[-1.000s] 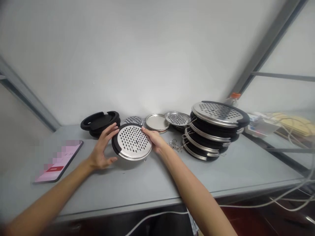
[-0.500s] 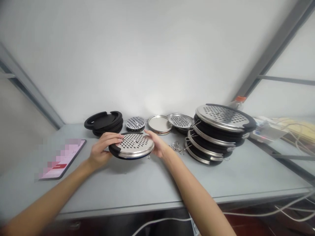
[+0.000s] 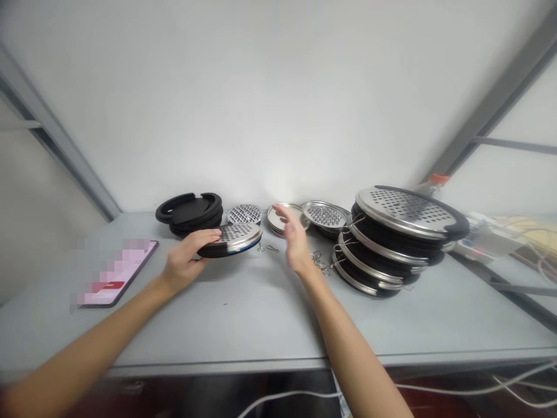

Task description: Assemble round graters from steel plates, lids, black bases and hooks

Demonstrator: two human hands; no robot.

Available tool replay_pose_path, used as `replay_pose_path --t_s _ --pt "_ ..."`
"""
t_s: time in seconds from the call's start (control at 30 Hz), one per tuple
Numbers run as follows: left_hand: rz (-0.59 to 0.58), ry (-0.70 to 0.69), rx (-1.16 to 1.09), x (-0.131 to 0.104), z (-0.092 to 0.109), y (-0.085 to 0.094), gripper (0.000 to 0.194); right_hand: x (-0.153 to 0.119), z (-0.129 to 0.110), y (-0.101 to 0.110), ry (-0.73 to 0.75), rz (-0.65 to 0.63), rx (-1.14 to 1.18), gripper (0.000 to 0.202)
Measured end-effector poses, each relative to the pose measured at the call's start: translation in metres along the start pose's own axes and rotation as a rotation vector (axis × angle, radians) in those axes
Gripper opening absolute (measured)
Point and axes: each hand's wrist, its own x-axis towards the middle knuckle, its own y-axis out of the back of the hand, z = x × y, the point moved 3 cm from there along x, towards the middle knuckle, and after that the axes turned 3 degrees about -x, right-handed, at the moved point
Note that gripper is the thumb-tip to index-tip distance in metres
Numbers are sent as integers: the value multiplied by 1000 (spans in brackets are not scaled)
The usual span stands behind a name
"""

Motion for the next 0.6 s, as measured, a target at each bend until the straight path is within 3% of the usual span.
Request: replay_pose_path --t_s 0.1,0.23,0.4,0.6 --pt "-65 -17 66 -2 1 -4 35 -12 -17 -13 272 -195 -327 66" --pt "-106 -22 130 -3 2 -7 33 -21 -22 -34 386 -363 -462 67" --pt "-174 -19 101 -5 2 -12 34 -24 -9 -46 461 -444 -500 45" --pt "-244 19 67 -3 -1 -13 36 -23 -4 -44 484 -426 -510 38"
